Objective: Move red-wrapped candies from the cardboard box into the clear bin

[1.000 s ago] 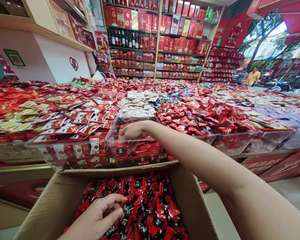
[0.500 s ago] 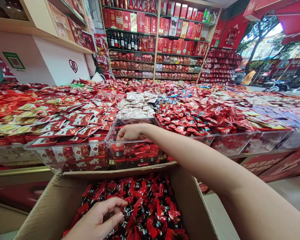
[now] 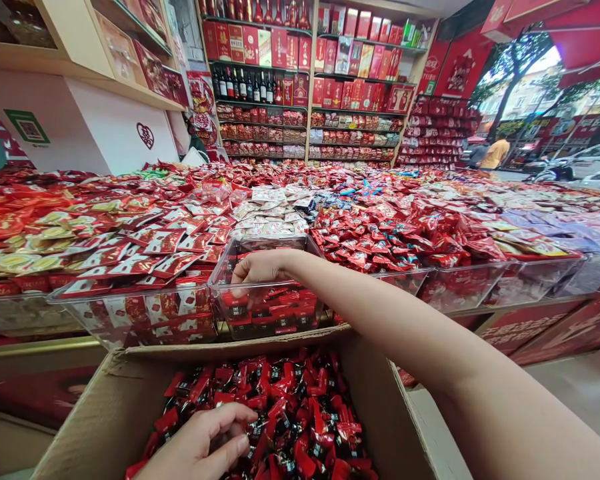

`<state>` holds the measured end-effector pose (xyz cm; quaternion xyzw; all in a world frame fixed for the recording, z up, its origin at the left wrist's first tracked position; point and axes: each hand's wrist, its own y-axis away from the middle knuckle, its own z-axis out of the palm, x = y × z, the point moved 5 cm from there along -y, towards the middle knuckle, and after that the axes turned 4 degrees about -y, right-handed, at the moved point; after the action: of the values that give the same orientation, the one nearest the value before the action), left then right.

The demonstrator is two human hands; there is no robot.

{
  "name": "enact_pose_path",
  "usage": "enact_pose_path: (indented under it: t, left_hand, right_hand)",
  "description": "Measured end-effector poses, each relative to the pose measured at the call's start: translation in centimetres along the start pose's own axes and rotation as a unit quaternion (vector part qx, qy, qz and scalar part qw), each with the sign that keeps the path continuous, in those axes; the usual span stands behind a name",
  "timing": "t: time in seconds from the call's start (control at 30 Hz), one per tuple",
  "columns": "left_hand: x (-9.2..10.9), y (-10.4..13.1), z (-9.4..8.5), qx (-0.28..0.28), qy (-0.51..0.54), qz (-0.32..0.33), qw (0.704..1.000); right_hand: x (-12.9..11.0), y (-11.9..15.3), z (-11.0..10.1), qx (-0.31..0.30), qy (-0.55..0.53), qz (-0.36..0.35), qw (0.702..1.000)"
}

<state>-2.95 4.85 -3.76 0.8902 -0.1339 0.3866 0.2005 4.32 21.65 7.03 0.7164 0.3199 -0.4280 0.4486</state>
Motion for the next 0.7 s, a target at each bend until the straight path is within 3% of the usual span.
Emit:
enact_pose_path:
  t: [0.27, 0.7]
  left_hand:
    - [0.7, -0.1, -0.2, -0.002, -0.051, -0.042, 0.998]
    - [1.1, -0.1, 0.0, -0.012, -0.059, -0.024, 0.998]
  right_hand:
    - [-0.4, -0.2, -0.4, 0.018, 0.102, -0.037, 0.994]
    - [-0.4, 0.3, -0.2, 0.063, 0.071, -0.023, 0.995]
